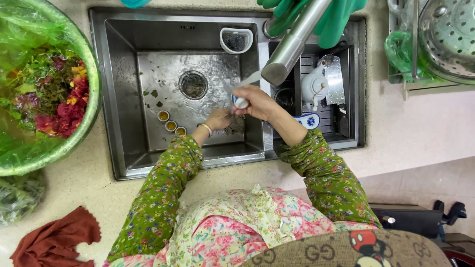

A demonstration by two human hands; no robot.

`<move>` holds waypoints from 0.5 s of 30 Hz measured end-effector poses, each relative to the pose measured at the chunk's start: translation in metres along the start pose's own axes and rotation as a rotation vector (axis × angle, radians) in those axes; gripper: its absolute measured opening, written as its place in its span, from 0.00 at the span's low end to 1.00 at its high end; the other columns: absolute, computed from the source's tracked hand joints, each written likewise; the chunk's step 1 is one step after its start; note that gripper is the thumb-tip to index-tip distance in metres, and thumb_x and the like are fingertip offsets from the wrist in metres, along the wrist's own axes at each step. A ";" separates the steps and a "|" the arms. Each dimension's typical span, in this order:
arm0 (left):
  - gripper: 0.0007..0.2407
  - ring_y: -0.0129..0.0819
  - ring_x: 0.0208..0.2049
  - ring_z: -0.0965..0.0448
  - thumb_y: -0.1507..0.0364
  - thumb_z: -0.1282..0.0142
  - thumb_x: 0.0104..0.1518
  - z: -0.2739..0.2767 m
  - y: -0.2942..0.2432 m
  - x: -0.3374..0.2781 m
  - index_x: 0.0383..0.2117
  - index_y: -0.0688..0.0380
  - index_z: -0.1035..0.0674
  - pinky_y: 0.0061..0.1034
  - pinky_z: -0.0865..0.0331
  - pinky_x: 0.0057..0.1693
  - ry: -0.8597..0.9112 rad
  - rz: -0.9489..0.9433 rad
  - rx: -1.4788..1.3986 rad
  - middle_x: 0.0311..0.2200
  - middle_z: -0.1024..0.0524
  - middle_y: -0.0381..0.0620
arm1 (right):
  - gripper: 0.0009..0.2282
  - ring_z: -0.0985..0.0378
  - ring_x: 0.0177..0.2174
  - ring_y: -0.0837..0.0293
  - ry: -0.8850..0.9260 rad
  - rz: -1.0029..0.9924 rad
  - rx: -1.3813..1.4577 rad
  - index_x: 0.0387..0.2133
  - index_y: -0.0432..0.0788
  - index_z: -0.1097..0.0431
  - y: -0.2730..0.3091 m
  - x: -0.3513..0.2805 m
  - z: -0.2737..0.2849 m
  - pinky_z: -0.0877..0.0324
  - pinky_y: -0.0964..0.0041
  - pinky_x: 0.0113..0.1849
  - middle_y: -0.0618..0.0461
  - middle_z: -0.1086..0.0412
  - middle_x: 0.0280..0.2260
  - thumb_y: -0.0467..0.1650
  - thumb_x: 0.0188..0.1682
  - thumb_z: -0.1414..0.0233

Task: Washing a teapot and small tea cups in a kitchen sink.

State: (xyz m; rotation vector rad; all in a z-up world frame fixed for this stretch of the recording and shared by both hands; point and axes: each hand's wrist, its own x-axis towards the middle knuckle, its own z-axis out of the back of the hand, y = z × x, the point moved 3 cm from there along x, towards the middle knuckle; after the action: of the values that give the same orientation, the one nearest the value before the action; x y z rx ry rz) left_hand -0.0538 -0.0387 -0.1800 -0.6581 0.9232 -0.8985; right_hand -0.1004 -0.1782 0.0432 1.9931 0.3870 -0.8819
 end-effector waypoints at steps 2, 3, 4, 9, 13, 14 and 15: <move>0.17 0.50 0.47 0.20 0.62 0.43 0.52 -0.057 0.049 0.016 0.46 0.53 0.17 0.40 0.28 0.54 0.224 -0.050 0.211 0.45 0.18 0.53 | 0.20 0.20 0.33 0.51 -0.033 0.081 -0.188 0.50 0.37 0.37 0.004 -0.028 -0.006 0.24 0.58 0.33 0.44 0.29 0.39 0.35 0.49 0.42; 0.17 0.51 0.50 0.20 0.62 0.44 0.52 -0.084 0.074 0.029 0.46 0.51 0.17 0.42 0.28 0.56 0.431 -0.101 0.429 0.48 0.19 0.51 | 0.23 0.21 0.32 0.52 -0.060 0.168 -0.385 0.52 0.40 0.38 0.011 -0.041 -0.009 0.26 0.59 0.32 0.46 0.30 0.40 0.35 0.46 0.39; 0.17 0.51 0.50 0.20 0.62 0.44 0.52 -0.097 0.088 0.030 0.46 0.51 0.17 0.42 0.28 0.56 0.435 -0.115 0.436 0.48 0.19 0.51 | 0.23 0.21 0.32 0.52 -0.073 0.175 -0.381 0.52 0.40 0.38 0.014 -0.057 -0.002 0.26 0.59 0.32 0.46 0.30 0.40 0.35 0.46 0.39; 0.22 0.57 0.49 0.25 0.61 0.31 0.42 -0.085 0.097 0.007 0.47 0.48 0.19 0.43 0.35 0.58 0.219 -0.110 0.430 0.49 0.21 0.54 | 0.19 0.22 0.35 0.40 -0.704 0.425 -1.307 0.44 0.40 0.28 0.024 -0.145 0.037 0.28 0.48 0.38 0.37 0.30 0.40 0.37 0.43 0.36; 0.12 0.47 0.48 0.16 0.65 0.37 0.50 -0.035 0.065 0.015 0.41 0.44 0.16 0.35 0.26 0.59 0.088 0.147 0.231 0.44 0.15 0.50 | 0.20 0.23 0.36 0.35 -0.820 0.329 -1.382 0.45 0.40 0.29 -0.023 -0.156 0.114 0.28 0.46 0.38 0.35 0.31 0.41 0.38 0.43 0.36; 0.11 0.47 0.46 0.17 0.65 0.37 0.54 -0.010 0.038 0.020 0.43 0.45 0.17 0.36 0.25 0.56 -0.021 0.088 0.065 0.43 0.16 0.50 | 0.22 0.24 0.37 0.34 -0.856 0.358 -1.369 0.46 0.38 0.31 -0.029 -0.157 0.122 0.28 0.45 0.39 0.35 0.31 0.42 0.37 0.43 0.36; 0.11 0.46 0.44 0.17 0.66 0.37 0.57 0.015 0.012 0.021 0.45 0.46 0.19 0.38 0.25 0.53 -0.127 0.030 -0.098 0.43 0.17 0.50 | 0.24 0.24 0.38 0.34 -0.891 0.385 -1.351 0.48 0.36 0.33 -0.038 -0.158 0.129 0.29 0.44 0.39 0.35 0.31 0.42 0.37 0.42 0.36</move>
State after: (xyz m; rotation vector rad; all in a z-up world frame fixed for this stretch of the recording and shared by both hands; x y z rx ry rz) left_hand -0.0296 -0.0503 -0.1905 -0.7746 0.8647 -0.7791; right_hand -0.2884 -0.2539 0.0877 0.3290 0.0090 -0.8017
